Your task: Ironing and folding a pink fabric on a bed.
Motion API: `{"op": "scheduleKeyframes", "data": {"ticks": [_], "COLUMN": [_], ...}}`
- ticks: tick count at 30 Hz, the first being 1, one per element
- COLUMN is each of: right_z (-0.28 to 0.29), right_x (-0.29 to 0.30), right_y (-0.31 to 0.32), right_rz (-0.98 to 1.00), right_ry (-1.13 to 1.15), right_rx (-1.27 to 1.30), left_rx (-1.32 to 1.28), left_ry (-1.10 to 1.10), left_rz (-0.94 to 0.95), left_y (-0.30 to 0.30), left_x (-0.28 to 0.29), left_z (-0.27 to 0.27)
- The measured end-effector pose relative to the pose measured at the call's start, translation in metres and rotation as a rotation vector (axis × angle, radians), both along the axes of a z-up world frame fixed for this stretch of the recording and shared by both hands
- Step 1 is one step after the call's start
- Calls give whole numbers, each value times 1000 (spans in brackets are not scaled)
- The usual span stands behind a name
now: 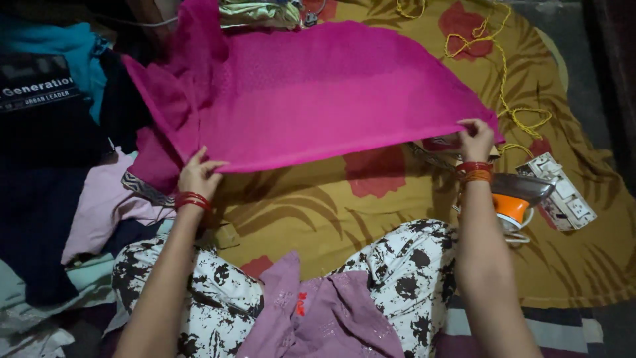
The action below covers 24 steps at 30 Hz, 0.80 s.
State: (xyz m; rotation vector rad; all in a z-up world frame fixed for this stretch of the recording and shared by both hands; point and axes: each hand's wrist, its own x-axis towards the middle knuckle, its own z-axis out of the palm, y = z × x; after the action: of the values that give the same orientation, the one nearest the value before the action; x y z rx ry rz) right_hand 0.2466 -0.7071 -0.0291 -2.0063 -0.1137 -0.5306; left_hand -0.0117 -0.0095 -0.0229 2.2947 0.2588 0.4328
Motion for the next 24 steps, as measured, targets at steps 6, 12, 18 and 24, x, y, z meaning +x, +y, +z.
{"op": "scheduleKeyframes", "data": {"ticks": [6,12,18,24], "right_z": [-30,-30,-64,-104], "right_x": [-34,-70,-72,-73], "right_y": [-4,7,-9,-11], "right_rz": [-43,-22,-9,48], "right_ry": [24,157,123,-14], "right_rx": [-479,-1057,-1485,-1517], "left_rx": [295,464,640,790], "left_ry": [277,542,731,689], "left_rz": [31,-81,-129,-272], "left_y": [-2,-31,-49,-50], "left_x": [-17,-35,-45,-49], "left_z": [-50,-26,-39,-75]}}
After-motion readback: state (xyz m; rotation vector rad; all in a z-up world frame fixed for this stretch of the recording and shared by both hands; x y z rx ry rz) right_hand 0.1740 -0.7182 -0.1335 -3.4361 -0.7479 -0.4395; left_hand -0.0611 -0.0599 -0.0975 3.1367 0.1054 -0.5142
